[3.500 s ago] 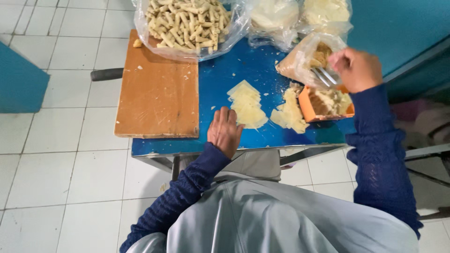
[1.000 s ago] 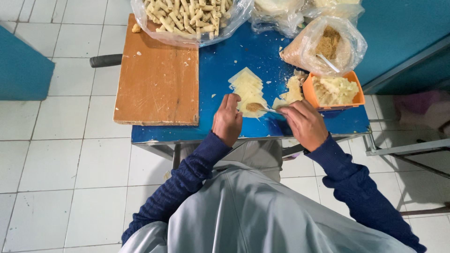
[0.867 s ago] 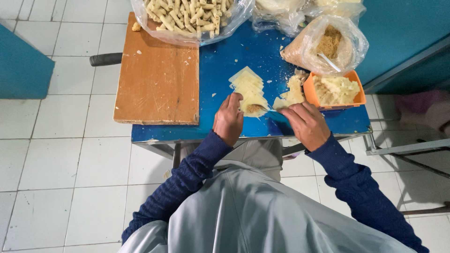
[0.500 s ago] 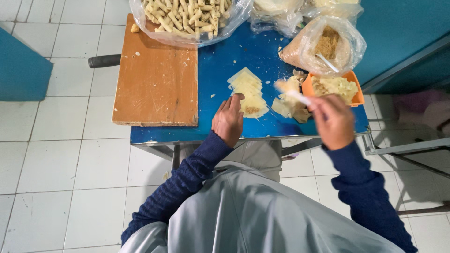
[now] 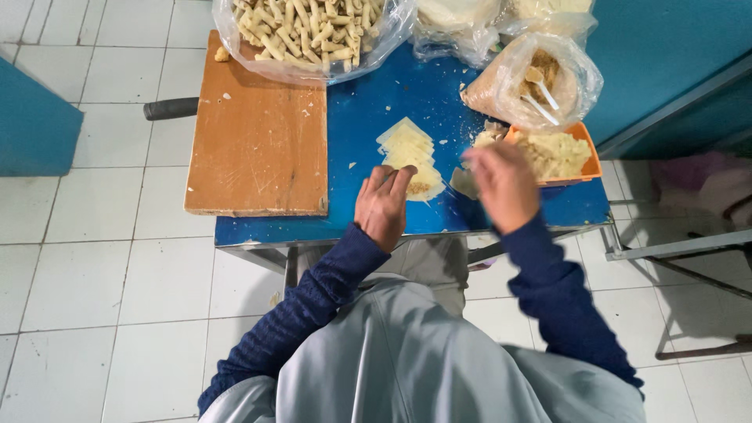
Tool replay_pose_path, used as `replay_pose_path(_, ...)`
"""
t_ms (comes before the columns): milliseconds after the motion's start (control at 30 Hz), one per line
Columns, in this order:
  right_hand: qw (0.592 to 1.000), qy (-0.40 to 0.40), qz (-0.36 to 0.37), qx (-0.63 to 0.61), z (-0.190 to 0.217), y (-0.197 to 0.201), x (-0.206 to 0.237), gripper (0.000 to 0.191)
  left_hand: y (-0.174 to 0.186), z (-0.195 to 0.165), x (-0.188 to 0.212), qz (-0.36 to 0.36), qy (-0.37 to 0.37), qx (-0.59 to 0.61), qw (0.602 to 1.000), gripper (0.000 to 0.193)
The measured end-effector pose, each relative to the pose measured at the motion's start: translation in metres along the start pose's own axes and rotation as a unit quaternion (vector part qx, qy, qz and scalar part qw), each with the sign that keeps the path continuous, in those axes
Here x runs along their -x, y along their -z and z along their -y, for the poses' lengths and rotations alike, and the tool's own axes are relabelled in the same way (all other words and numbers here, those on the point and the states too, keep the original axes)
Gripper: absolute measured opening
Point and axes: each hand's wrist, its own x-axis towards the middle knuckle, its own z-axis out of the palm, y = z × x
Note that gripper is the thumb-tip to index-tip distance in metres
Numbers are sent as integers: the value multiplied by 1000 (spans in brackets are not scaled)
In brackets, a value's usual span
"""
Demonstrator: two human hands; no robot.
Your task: The person sits at a small blue table folding filled pastries. They take square dough wrappers, spoon brown filling from a plastic bag with a spoon and add white filling from an orange container, fold the wrappers over the filling into triangular shapes, and set the folded pastries on a growing pile. At the end they lift a plastic bag of dough wrappers.
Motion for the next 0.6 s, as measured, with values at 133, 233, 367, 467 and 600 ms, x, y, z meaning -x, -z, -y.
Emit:
replay_pose_path(133,999,-39,28,-12,27,-22,19,14,1,-1,0,21,18,14,1000,39)
replay_pose_path(233,999,-47,14,-2,33,-28,23,14,1,-2,-2,36,37,18,999,38)
replay_pose_path(367,997,-73,14,-19,34,-31,24,10,0,-1,0,24,43,21,999,36)
replay_pose_path(467,988,-128,24,-83,35,-32,25,9,-5,4,-2,5,32,65,997,35)
replay_pose_path(600,989,-76,25,-128,36,-34,26,17,-14,11,-1,25,51,131,990,38)
